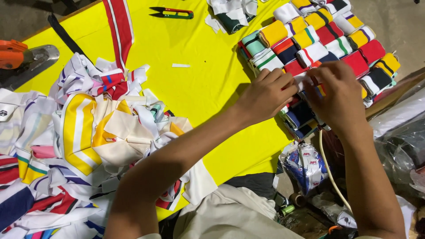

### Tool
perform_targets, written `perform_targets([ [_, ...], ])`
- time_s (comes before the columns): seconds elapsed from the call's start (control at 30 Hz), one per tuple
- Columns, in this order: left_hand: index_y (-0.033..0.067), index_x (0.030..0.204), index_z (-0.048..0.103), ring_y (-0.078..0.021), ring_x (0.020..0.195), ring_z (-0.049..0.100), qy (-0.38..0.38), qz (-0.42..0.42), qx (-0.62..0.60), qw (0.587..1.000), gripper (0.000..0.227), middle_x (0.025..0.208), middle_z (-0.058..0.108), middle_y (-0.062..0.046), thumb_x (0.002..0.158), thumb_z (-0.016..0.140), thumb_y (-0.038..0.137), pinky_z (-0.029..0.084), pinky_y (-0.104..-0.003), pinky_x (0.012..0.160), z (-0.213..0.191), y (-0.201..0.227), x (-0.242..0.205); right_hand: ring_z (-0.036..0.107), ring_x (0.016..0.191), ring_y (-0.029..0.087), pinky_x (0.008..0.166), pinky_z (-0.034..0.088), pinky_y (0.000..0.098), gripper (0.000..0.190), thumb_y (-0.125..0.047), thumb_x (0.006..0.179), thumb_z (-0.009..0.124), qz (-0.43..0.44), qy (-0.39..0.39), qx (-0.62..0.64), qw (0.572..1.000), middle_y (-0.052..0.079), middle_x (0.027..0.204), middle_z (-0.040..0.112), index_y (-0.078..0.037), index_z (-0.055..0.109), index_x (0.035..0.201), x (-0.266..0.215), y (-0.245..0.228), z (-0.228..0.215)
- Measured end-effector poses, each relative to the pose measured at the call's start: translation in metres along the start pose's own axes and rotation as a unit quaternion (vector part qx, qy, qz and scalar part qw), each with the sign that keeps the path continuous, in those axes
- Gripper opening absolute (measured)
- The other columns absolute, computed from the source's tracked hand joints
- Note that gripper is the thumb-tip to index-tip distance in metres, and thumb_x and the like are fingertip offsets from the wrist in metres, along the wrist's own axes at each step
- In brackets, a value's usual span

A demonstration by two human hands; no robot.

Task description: Folding long fabric strips into small rectangular bundles and stacking them neatly on a work surface.

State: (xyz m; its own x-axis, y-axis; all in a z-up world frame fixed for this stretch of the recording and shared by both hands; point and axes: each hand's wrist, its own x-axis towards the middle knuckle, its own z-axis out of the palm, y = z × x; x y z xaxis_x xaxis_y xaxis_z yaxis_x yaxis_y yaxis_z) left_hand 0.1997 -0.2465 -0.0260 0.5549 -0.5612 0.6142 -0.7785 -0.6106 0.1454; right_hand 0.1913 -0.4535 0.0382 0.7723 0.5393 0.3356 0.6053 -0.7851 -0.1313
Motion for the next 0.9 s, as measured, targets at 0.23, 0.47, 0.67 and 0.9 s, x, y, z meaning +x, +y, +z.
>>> perform_targets([
  [0.23, 0.0111, 0.099, 0.07, -0.0286, 0.098, 0.061, 0.018, 0.015, 0.026, 0.999, 0.013, 0.102, 0.068, -0.01, 0.094, 0.078, 0.021, 0.046, -0.039, 0.08, -0.006, -0.006, -0.011, 0.064, 0.095, 0.032, 0.073, 0.053, 0.0424, 0.027, -0.025, 0.106, 0.072, 0.012, -0.068, -0.038, 0.997, 0.02, 0.112, 0.07, -0.003, 0.072, 0.121, 0.007, -0.001, 0.003],
  [0.47, 0.0108, 0.097, 0.068, -0.0297, 0.1, 0.061, 0.047, 0.017, 0.029, 0.998, 0.006, 0.103, 0.068, -0.01, 0.093, 0.073, 0.013, 0.047, -0.041, 0.081, -0.002, -0.002, -0.014, 0.067, 0.097, 0.031, 0.082, 0.055, 0.0462, 0.033, -0.026, 0.099, 0.078, -0.01, -0.061, -0.106, 0.992, 0.016, 0.113, 0.071, -0.008, 0.074, 0.126, 0.003, -0.001, 0.008],
  [0.67, 0.0105, 0.108, 0.069, -0.0295, 0.106, 0.06, 0.014, 0.026, -0.017, 0.999, 0.024, 0.108, 0.069, -0.011, 0.085, 0.075, 0.017, 0.049, -0.042, 0.087, -0.019, 0.0, -0.021, 0.067, 0.09, 0.03, 0.073, 0.055, 0.0424, 0.034, -0.026, 0.099, 0.08, -0.003, -0.066, -0.137, 0.988, 0.015, 0.11, 0.072, -0.005, 0.073, 0.126, 0.008, -0.008, 0.009],
  [0.9, 0.0135, 0.1, 0.066, -0.0293, 0.104, 0.059, 0.022, 0.044, 0.011, 0.999, 0.024, 0.106, 0.067, -0.009, 0.081, 0.08, 0.021, 0.047, -0.041, 0.087, -0.056, 0.012, -0.029, 0.064, 0.097, 0.032, 0.074, 0.05, 0.0423, 0.022, -0.014, 0.105, 0.08, -0.025, 0.01, -0.084, 0.996, 0.017, 0.111, 0.069, -0.004, 0.071, 0.121, 0.012, -0.032, 0.012],
])
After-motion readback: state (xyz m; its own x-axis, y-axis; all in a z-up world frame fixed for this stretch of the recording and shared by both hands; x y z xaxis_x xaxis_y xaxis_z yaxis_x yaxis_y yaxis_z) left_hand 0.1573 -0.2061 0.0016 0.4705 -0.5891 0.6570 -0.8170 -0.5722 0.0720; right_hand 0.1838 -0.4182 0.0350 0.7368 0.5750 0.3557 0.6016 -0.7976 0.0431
